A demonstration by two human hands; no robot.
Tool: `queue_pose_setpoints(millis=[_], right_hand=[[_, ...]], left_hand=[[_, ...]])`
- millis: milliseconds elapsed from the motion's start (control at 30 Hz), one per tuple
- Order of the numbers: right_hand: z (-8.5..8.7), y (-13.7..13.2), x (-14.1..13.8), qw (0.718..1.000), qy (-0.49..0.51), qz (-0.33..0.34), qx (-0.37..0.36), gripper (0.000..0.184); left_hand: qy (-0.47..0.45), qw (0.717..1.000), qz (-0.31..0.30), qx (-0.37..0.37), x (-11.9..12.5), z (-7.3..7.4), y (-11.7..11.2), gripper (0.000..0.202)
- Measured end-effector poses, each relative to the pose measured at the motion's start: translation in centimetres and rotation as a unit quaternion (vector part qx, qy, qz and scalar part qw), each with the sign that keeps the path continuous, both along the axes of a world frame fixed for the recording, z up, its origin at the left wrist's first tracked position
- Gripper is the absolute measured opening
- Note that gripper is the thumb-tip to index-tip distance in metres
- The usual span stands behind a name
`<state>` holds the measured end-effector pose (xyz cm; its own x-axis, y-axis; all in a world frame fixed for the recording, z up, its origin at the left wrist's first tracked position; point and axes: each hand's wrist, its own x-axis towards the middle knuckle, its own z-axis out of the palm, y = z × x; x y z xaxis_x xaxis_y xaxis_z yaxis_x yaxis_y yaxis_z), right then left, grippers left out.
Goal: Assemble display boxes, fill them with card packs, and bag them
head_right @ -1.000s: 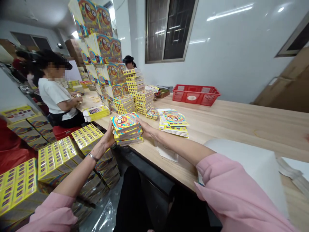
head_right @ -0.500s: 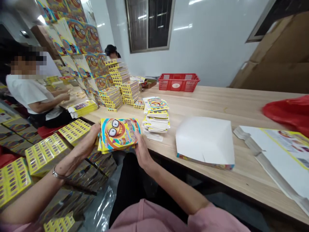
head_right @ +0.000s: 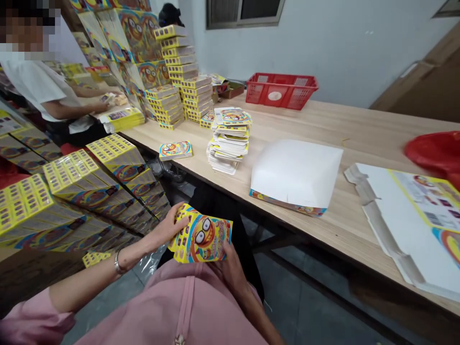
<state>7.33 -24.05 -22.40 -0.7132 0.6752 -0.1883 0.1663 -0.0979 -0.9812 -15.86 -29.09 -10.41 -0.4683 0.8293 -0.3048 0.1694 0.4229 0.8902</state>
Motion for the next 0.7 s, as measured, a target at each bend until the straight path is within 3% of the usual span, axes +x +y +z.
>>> queue_pose_setpoints(millis=[67, 167, 300, 433, 500, 567, 633, 700], right_hand=[[-0.6, 0.1, 2.1, 0.997, -0.019, -0.054, -0.048, 0.051], [0.2, 1.7, 5.0, 0.996, -0.027, -0.046, -0.074, 0.062], [3.6, 5.0, 8.0, 0.991, -0.089, -0.003, 0.103, 0.115], [6.4, 6.5, 8.1, 0.969, -0.07, 0.161, 0.171, 0.129], [6.7, 6.4, 7.6, 0.965, -0.054, 0.196, 0.164, 0.13], [6.5, 6.0, 7.3, 0.97, -0.052, 0.19, 0.143, 0.131], [6.3, 5.7, 7.4, 0.976, -0.053, 0.172, 0.12, 0.131], [6.0, 5.6, 7.7, 0.98, -0.047, 0.16, 0.11, 0.128]], left_hand=[[0.025, 0.999, -0.034, -0.019, 0.9, -0.5, -0.2, 0.091], [0.074, 0.992, -0.1, -0.015, 2.4, -0.7, -0.3, 0.098], [0.148, 0.966, -0.213, 0.014, 4.9, -0.1, 0.0, 0.103], [0.178, 0.941, -0.281, 0.055, 6.0, 0.6, 1.1, 0.107], [0.131, 0.947, -0.283, 0.079, 5.3, 0.3, 1.7, 0.101], [0.023, 0.959, -0.265, 0.1, 4.2, -0.8, 2.1, 0.084], [-0.116, 0.956, -0.233, 0.135, 3.4, -2.8, 2.0, 0.071], [-0.226, 0.936, -0.197, 0.185, 3.4, -5.0, 1.4, 0.072]])
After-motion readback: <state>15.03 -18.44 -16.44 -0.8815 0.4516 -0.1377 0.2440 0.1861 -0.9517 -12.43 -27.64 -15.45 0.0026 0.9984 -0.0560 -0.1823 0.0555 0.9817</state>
